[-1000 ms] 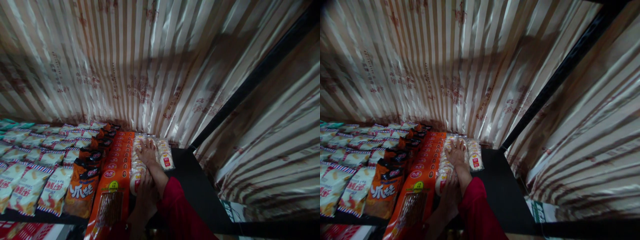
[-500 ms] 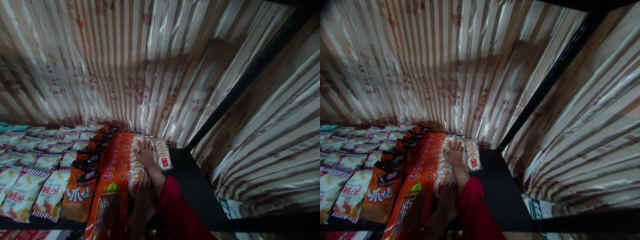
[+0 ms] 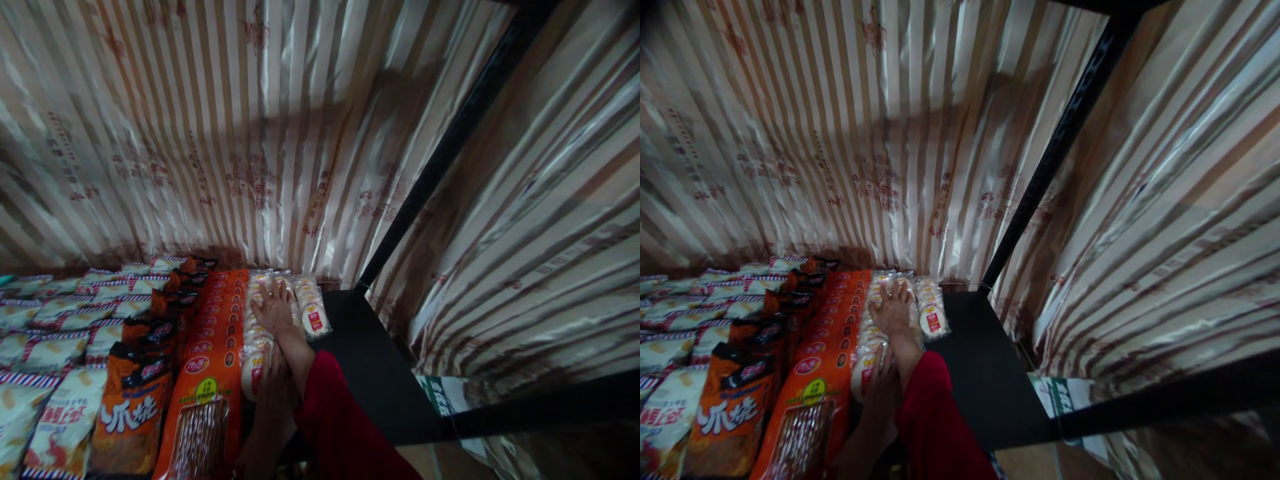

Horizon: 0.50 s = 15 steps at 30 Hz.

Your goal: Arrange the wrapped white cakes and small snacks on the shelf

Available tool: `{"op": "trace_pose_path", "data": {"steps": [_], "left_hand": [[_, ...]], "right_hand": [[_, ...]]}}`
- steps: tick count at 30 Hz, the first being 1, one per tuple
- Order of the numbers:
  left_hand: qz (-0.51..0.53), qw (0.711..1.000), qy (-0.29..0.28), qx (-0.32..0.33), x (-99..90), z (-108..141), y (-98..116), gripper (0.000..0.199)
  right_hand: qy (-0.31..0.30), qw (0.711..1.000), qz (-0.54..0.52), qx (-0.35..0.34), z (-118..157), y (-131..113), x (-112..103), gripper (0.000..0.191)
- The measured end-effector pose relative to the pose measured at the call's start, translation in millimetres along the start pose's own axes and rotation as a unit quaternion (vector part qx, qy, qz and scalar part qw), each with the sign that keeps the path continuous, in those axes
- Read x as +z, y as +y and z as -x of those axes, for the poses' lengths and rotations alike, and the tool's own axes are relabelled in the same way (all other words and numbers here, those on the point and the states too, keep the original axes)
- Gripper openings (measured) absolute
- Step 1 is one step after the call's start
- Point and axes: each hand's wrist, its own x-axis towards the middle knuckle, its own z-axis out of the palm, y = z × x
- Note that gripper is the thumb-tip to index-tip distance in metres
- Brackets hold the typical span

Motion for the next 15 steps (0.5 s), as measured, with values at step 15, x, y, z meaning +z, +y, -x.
{"op": "trace_pose_path", "data": {"steps": [15], "left_hand": [[0.027, 0.996, -0.083, -0.036, -14.0, -16.1, 2.3, 0.031]], "right_hand": [[0.027, 0.992, -0.080, -0.097, -13.8, 12.0, -9.0, 0.062]]}}
